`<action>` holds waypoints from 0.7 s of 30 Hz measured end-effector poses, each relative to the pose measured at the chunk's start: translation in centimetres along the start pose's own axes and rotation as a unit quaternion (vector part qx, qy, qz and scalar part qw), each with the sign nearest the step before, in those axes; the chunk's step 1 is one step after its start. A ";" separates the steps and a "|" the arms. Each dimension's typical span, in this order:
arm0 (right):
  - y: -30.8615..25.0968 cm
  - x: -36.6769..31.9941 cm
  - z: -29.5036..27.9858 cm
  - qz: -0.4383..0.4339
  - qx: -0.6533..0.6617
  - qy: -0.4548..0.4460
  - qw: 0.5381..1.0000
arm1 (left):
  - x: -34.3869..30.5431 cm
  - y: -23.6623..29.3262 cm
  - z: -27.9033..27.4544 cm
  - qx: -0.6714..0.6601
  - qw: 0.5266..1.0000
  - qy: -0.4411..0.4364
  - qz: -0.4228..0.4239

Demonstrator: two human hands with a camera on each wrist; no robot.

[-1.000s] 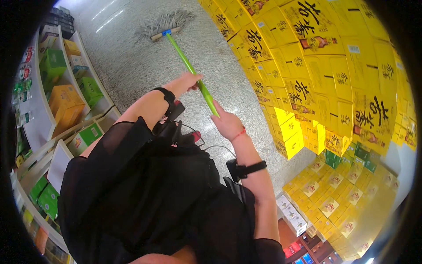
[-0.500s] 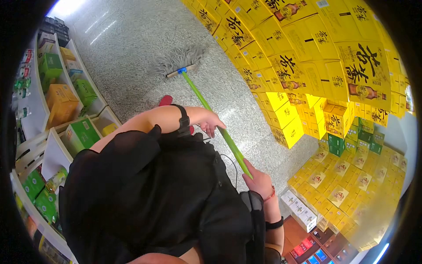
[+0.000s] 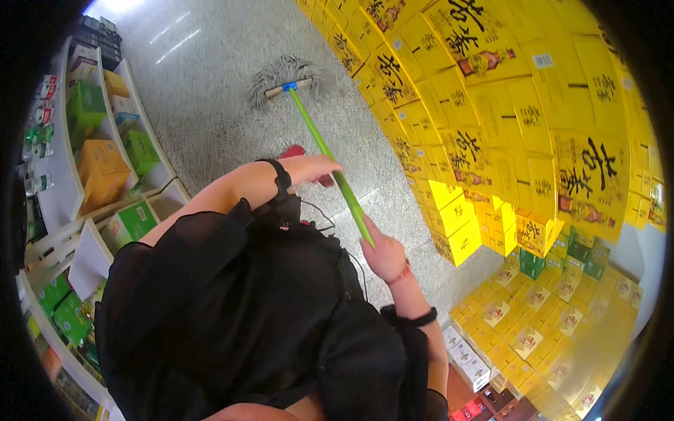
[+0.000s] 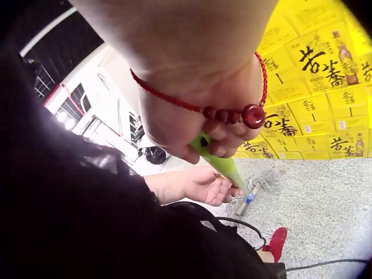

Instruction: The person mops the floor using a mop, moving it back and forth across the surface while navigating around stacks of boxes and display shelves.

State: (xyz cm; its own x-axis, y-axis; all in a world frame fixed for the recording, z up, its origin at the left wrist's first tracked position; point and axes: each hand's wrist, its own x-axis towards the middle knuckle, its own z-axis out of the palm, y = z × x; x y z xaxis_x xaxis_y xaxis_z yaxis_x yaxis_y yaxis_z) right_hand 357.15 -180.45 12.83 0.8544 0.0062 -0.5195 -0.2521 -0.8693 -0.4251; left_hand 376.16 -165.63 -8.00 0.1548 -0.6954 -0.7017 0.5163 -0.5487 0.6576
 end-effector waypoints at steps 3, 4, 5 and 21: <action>-3.2 10.5 -3.1 0.008 -0.005 -0.024 1.000 | 3.5 2.1 -8.0 -0.084 0.986 0.130 0.063; -3.9 14.2 -3.6 -0.012 -0.016 -0.020 1.000 | 6.2 2.3 -10.6 -0.143 0.970 0.188 0.052; -4.5 18.0 -4.0 -0.033 -0.028 -0.016 0.999 | 4.2 5.3 -12.6 -0.143 0.965 0.217 0.033; -2.6 27.7 -9.3 0.019 -0.014 -0.015 1.000 | 5.6 13.9 -18.9 -0.158 0.967 0.201 -0.011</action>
State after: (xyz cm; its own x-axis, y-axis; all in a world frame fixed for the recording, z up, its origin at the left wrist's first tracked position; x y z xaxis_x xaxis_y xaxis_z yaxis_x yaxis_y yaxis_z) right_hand 385.73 -182.59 6.44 0.8298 -0.0128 -0.5579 -0.2719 -0.8823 -0.3841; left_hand 400.16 -168.39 -7.96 0.4221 -0.4142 -0.8064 0.7448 -0.3486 0.5689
